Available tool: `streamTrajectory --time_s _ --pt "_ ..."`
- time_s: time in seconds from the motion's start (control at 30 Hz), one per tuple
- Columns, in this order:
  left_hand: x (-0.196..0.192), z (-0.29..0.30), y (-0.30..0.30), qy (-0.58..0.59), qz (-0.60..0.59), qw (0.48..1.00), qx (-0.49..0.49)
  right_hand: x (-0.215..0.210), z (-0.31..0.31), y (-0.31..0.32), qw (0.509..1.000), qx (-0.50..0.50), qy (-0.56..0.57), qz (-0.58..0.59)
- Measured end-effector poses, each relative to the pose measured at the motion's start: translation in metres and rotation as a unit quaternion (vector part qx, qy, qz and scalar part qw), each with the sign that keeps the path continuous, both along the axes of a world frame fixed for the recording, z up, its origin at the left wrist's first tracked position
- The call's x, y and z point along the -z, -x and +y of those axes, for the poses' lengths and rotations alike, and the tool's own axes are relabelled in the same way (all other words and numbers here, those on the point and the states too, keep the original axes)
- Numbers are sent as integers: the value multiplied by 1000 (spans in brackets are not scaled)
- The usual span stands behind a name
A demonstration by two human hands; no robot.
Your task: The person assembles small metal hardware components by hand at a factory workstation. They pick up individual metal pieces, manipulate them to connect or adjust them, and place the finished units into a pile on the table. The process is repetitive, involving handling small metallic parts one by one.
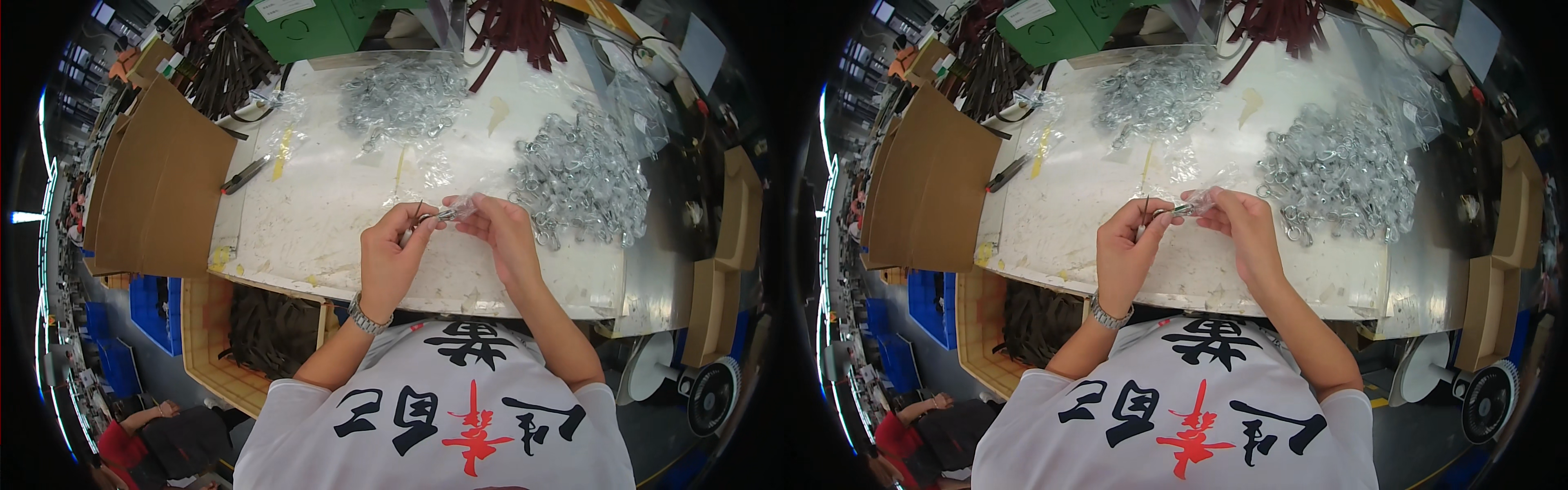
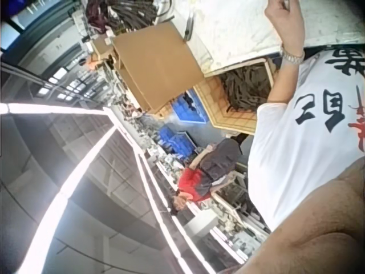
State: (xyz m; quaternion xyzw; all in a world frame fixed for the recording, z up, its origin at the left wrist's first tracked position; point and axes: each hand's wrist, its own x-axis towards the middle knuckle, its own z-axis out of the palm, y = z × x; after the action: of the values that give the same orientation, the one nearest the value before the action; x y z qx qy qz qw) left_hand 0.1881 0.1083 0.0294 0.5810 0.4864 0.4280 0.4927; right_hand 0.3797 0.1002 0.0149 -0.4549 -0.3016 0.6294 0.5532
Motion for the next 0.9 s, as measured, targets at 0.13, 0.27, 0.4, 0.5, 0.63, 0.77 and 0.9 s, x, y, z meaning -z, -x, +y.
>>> streamTrajectory --time_s 0.13,0.27,0.4,0.5,0.63,0.77,0.9 --pt "8 1 0 -20 -2 1000 -6 -5 2 0 999 -34 22 9" --pt "12 1 -7 -53 1 998 -20 2 -1 5 999 -22 11 27" --pt "5 -1 -10 -56 67 996 -16 1 -3 8 995 -25 13 92" --pt "11 -1 -8 -69 61 995 -25 0 -7 10 990 -25 31 139" --pt "7 -2 -13 -54 12 998 -37 2 -11 13 990 -13 35 134" --pt "16 0 -16 -92 23 995 -24 -1 -14 16 980 -29 38 191" --pt "7 -6 -17 -95 90 991 -17 0 -20 22 979 -20 46 200"
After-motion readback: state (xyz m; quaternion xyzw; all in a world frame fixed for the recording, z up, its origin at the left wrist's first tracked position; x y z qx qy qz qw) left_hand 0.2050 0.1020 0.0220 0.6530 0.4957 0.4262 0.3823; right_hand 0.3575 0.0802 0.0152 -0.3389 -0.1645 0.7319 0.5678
